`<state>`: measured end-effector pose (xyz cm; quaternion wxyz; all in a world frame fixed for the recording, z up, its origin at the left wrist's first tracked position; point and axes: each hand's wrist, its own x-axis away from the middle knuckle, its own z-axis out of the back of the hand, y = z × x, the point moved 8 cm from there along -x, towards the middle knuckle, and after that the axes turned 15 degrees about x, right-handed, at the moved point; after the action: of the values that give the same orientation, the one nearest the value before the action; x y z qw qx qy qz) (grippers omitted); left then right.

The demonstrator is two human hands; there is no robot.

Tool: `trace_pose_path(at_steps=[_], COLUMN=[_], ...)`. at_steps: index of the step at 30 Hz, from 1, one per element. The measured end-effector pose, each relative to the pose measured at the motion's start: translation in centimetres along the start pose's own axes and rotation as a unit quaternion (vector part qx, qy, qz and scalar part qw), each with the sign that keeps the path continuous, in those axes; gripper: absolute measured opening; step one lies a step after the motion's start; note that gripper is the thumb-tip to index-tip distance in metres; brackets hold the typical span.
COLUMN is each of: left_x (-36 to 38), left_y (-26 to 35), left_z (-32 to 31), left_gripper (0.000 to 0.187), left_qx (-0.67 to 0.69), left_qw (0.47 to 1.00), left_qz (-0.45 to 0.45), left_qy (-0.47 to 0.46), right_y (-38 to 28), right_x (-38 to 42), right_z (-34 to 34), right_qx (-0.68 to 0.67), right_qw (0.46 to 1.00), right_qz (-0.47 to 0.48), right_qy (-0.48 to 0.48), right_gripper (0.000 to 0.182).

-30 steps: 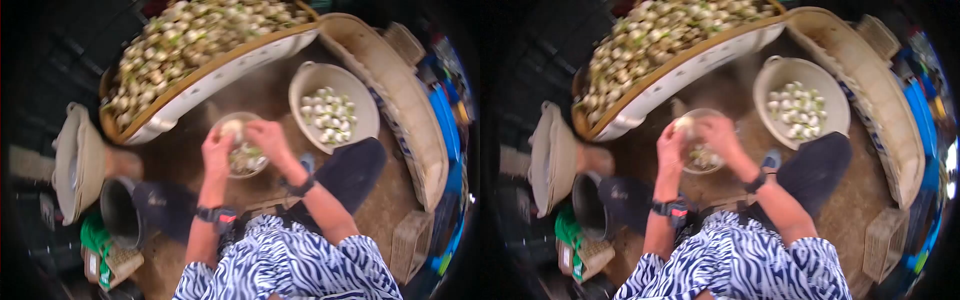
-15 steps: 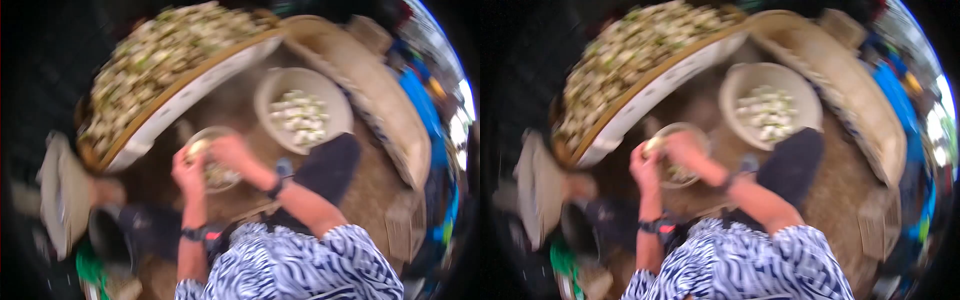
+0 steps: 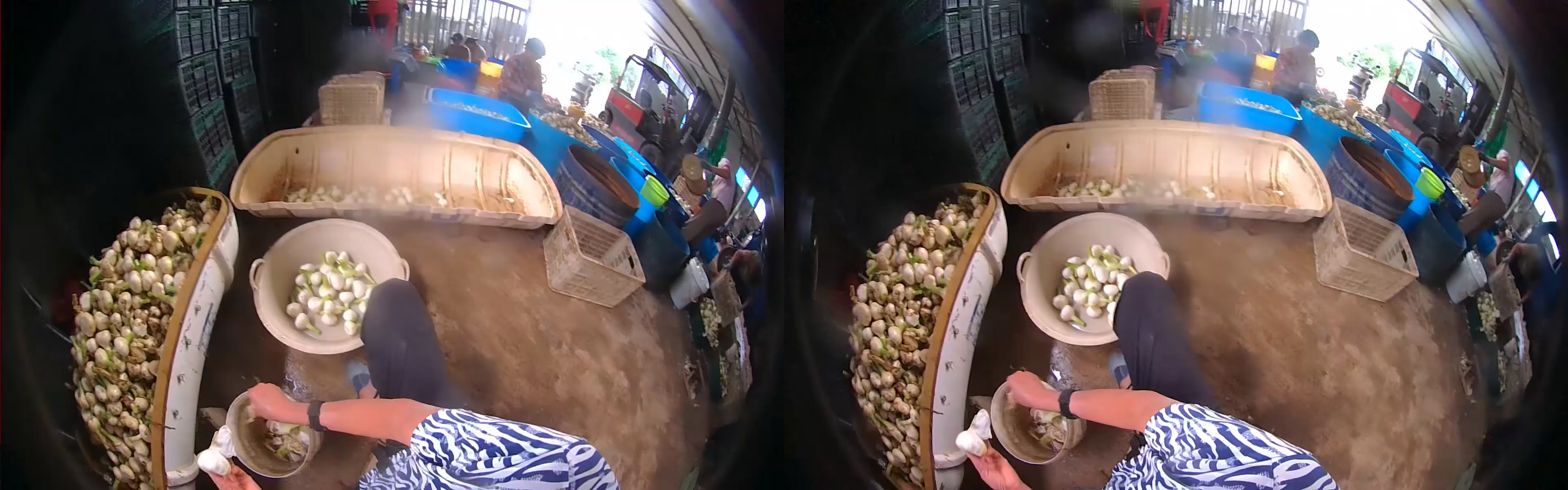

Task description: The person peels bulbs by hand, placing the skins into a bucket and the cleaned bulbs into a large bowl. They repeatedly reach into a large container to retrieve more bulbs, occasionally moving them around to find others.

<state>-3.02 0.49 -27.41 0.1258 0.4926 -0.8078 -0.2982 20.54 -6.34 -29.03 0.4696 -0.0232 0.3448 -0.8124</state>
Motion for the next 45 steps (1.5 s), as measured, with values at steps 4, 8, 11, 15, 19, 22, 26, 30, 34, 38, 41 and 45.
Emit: trace_pose_path(at_steps=[4,8,11,15,19,22,26,30,34,38,41,45], left_x=[0.7,2.2,-0.4,-0.3,0.2,0.0,0.6,1.1,0.8,1.5,2.1,2.1], left_y=[0.5,-0.3,-4.8,-5.1,-6.8,-6.6,-7.7,-6.4,-2.5,2.1,-0.1,-3.3], left_z=[-0.8,-8.7,-1.3,-2.2,-3.0,-1.8,-0.6,-1.0,-0.3,0.3,-4.9,-7.1], left_gripper=[0.040,0.044,0.048,0.041,0.033,0.034,0.031,0.032,0.033,0.030,0.019,0.039], left_qx=[0.008,-0.408,0.016,0.009,0.054,0.013,0.027,-0.034,-0.110,-0.346,-0.499,-0.512], left_qw=[1.000,0.905,0.994,0.996,0.983,0.982,0.970,0.967,0.977,0.929,0.863,0.852], left_qz=[-0.001,-0.089,0.038,0.054,0.150,0.102,0.127,0.118,0.024,-0.075,-0.081,-0.038], left_qy=[0.013,-0.081,0.098,0.070,0.094,0.155,0.206,0.222,0.181,0.111,-0.024,-0.101], right_y=[-3.1,-6.0,-6.0,-5.3,-5.7,-6.1,-6.5,-7.6,-5.1,-0.4,-4.8,-7.5], right_x=[0.5,1.8,2.1,2.3,2.9,2.8,3.1,3.8,2.2,0.4,1.4,3.3], right_z=[0.3,1.5,0.1,0.2,0.3,2.3,2.1,2.3,1.7,-3.0,-3.0,2.5], right_qx=[-0.100,-0.345,-0.486,-0.476,-0.317,-0.252,-0.191,-0.217,-0.047,-0.054,-0.120,-0.129], right_qw=[0.994,0.934,0.852,0.856,0.932,0.966,0.974,0.968,0.991,0.989,0.977,0.970], right_qz=[-0.001,0.001,-0.080,-0.091,-0.047,0.043,0.118,0.082,0.112,0.132,0.164,0.199], right_qy=[-0.041,-0.089,-0.179,-0.179,-0.171,-0.030,-0.035,-0.101,0.055,-0.049,-0.072,-0.052], right_gripper=[0.020,0.021,0.017,0.021,0.025,0.021,0.011,0.008,0.013,0.016,0.013,0.015])
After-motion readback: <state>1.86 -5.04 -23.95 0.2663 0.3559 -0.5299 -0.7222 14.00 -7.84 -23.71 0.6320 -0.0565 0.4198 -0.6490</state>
